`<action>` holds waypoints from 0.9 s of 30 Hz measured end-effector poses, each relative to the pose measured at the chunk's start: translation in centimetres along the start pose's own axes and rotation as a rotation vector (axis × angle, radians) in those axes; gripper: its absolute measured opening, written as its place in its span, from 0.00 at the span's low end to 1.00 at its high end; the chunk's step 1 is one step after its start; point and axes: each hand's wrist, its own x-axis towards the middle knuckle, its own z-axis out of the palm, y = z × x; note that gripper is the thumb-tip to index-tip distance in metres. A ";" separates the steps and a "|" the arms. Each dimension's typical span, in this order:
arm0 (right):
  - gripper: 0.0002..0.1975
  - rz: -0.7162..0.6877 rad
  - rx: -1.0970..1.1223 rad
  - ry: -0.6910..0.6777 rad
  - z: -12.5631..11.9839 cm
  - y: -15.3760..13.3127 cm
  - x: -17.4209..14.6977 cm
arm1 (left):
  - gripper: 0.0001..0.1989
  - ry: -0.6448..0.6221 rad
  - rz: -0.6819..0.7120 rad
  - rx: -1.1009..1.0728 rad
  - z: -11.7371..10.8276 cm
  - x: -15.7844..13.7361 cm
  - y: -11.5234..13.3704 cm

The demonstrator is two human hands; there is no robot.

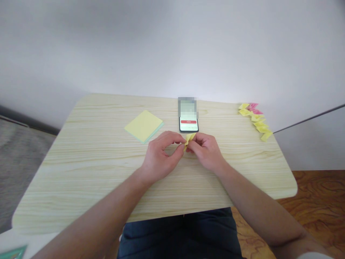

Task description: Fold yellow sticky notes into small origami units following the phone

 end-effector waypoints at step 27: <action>0.13 -0.104 0.190 -0.022 -0.4 0.2 0.2 | 0.11 -0.051 -0.347 -0.411 -0.4 0.5 -0.4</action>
